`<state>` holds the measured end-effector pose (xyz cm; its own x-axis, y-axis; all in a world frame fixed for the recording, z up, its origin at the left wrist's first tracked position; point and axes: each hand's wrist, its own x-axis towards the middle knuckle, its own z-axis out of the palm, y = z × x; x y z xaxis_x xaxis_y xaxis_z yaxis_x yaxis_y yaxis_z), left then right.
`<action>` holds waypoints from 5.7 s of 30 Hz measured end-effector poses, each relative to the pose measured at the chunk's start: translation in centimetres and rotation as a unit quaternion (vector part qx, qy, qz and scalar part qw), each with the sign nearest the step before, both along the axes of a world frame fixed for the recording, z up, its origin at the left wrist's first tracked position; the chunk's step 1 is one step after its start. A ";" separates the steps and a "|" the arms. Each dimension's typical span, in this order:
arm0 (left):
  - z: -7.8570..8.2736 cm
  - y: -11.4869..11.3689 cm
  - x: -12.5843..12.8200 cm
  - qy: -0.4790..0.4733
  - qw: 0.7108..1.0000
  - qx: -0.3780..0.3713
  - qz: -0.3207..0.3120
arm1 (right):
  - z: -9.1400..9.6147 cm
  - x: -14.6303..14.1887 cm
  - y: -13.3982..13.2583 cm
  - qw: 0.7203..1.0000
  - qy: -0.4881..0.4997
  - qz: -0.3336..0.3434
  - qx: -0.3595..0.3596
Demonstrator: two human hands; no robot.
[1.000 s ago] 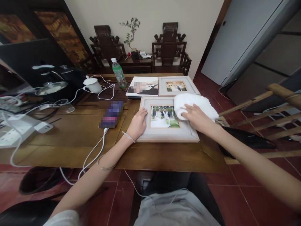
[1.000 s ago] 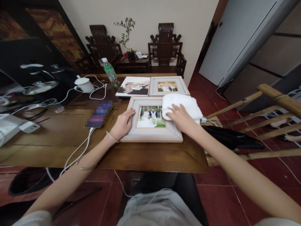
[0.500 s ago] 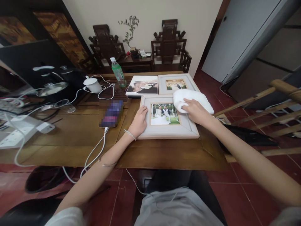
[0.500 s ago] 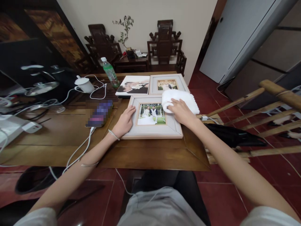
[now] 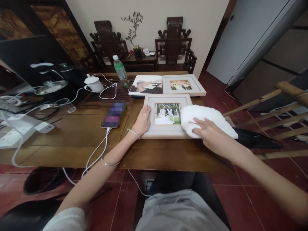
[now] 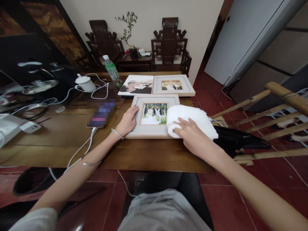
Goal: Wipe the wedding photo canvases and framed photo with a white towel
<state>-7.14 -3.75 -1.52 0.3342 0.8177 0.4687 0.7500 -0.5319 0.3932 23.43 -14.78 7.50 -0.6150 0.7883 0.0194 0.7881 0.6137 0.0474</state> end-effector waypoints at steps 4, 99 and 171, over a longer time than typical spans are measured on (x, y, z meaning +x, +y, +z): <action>0.0 0.3 0.1 0.001 1.000 0.000 0.000 | 0.4 -0.2 0.8 1.000 0.000 -0.015 -0.010; 0.3 0.6 -0.1 -0.006 0.999 -0.023 -0.021 | -1.5 -7.1 11.8 0.999 -0.001 -0.039 0.009; -0.4 0.3 -0.5 -0.030 0.999 -0.021 -0.027 | -0.6 -0.5 2.5 0.988 -0.121 -0.041 0.082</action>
